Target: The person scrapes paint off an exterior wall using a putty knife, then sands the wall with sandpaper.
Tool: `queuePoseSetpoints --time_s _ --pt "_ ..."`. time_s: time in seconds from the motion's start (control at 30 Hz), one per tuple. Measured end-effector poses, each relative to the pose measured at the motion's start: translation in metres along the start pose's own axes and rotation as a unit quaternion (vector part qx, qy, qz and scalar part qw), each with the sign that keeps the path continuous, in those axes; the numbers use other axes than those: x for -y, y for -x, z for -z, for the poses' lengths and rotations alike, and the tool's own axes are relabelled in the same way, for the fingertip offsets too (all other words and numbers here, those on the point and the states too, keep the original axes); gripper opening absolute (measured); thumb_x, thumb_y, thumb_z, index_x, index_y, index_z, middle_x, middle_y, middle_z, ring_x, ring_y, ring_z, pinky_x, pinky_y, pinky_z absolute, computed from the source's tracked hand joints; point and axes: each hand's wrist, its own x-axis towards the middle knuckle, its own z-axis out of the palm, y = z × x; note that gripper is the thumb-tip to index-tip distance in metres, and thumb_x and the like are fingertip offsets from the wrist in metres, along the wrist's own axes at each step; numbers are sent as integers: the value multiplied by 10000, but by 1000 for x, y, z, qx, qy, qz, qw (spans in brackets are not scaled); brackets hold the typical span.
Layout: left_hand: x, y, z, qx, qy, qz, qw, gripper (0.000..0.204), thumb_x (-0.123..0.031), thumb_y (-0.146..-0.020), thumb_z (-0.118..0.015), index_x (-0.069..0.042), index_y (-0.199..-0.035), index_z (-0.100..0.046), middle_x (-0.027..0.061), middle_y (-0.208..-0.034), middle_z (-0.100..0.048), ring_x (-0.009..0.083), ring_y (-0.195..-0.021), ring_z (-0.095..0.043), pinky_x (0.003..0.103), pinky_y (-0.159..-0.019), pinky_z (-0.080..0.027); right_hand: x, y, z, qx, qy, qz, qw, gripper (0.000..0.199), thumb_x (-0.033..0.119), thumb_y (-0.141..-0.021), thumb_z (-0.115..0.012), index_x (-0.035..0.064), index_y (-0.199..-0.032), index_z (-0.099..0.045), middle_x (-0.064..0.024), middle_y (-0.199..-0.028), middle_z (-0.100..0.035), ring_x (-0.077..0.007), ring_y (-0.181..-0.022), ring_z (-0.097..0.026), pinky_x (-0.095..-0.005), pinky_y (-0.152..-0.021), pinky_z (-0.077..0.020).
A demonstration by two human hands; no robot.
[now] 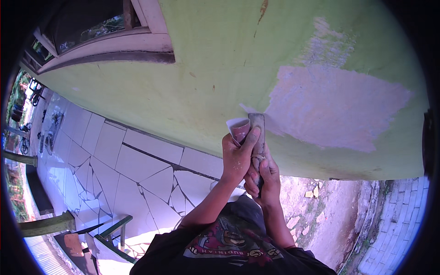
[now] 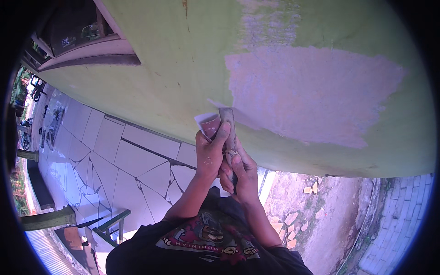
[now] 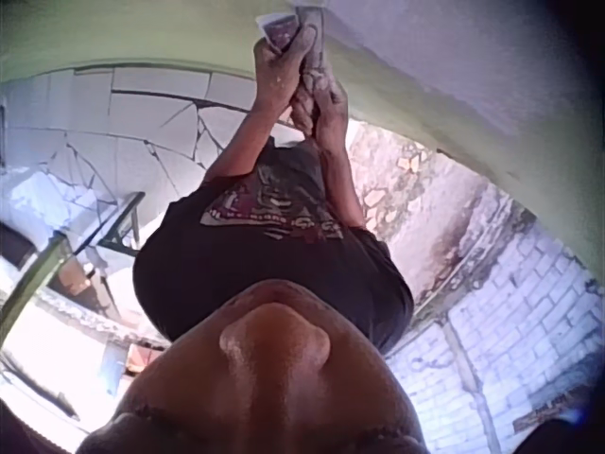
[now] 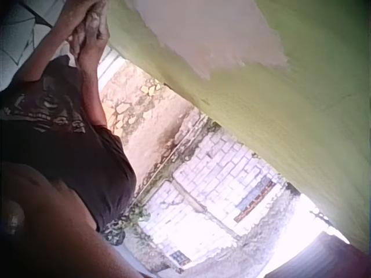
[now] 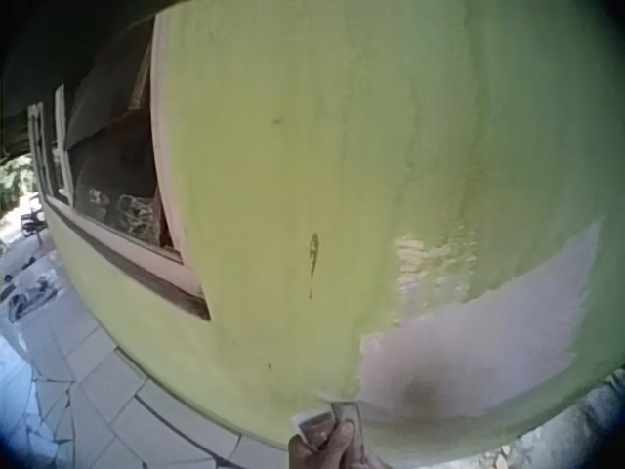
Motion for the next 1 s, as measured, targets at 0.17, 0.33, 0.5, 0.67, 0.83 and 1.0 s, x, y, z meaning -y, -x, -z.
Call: queuePoseSetpoints --time_s 0.17,0.33,0.5,0.67,0.83,1.0 --pt "-36 -8 5 9 31 7 999 223 -217 -901 -657 -9 -827 -628 -17 -713 -602 43 -642 -515 224 -577 -419 7 -7 -19 29 2 5 1000 598 380 -988 -481 81 -1473 -299 -9 -695 -441 -47 -437 -388 -181 -381 -325" --pt "-8 8 -1 -8 -24 -4 1000 240 -221 -895 -661 14 -854 -635 -28 -712 -596 33 -655 -497 223 -593 -417 -7 16 4 -7 -33 -21 999 634 384 -986 -479 107 -1497 -227 -16 -695 -434 -57 -432 -406 -190 -368 -349" --pt "-16 1 10 59 -43 70 995 275 -241 -895 -664 -10 -764 -594 -27 -623 -560 38 -557 -453 239 -491 -377 -14 15 -2 -18 -65 0 998 601 367 -990 -474 148 -1497 -235 -17 -707 -423 -63 -426 -396 -179 -349 -330" --pt "-2 6 -4 35 -34 31 998 270 -239 -901 -659 -12 -766 -597 -28 -628 -559 37 -556 -453 240 -491 -381 -6 13 22 -1 -43 -9 999 585 357 -990 -479 140 -1489 -265 -14 -694 -418 -58 -412 -385 -187 -345 -322" --pt "-11 9 -16 43 -25 6 999 238 -200 -909 -648 -16 -767 -601 -36 -652 -565 33 -587 -467 226 -534 -398 5 13 28 29 -51 -1 998 658 382 -969 -508 106 -1477 -194 -21 -703 -435 -56 -378 -363 -174 -300 -295" --pt "-4 8 -17 31 -26 -54 998 255 -201 -908 -650 -18 -742 -587 -35 -621 -552 26 -541 -454 217 -475 -371 2 14 28 50 -100 -21 994 629 374 -978 -489 123 -1474 -195 -21 -711 -432 -56 -375 -352 -170 -293 -288"
